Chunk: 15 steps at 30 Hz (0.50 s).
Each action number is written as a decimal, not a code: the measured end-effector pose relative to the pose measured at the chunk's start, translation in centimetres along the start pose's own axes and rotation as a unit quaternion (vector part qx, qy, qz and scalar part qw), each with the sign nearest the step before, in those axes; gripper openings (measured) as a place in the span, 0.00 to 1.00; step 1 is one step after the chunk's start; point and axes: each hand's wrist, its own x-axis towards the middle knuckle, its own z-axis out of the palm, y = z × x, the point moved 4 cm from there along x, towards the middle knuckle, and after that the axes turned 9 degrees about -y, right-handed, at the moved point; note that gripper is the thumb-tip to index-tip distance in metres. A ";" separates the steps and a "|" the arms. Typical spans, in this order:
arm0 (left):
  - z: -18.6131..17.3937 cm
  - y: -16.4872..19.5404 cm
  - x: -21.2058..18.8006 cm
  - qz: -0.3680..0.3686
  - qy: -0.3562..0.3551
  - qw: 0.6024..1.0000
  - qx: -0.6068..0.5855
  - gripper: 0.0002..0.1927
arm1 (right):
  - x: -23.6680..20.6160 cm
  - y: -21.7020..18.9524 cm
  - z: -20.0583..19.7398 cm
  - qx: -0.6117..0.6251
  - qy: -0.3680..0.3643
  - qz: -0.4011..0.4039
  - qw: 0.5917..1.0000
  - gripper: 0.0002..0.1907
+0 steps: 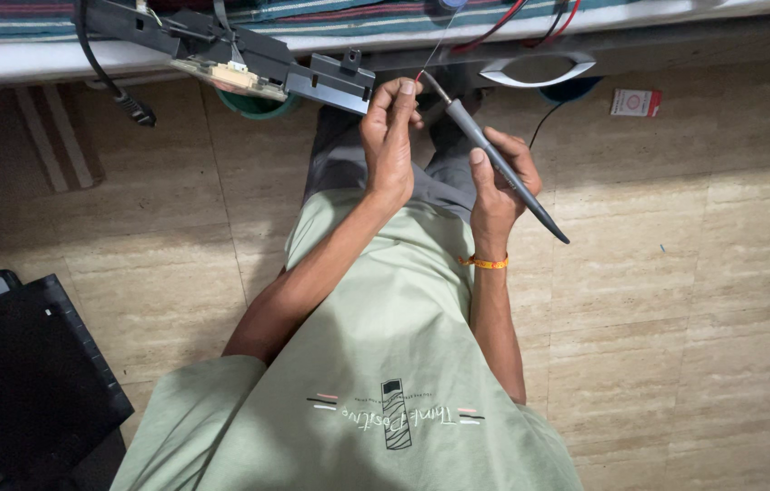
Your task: The person solders components on a TV power supply circuit board placed on a workbench, holding a soldering iron in one hand and solder wire in the other. They use multimeter probes to test points on the board, reposition the board, and continue soldering joints on the board.
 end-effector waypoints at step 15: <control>-0.1 1.1 -0.4 0.023 -0.038 0.987 0.152 0.09 | -0.3 -3.9 -12.6 -0.117 0.330 -0.245 0.904 0.15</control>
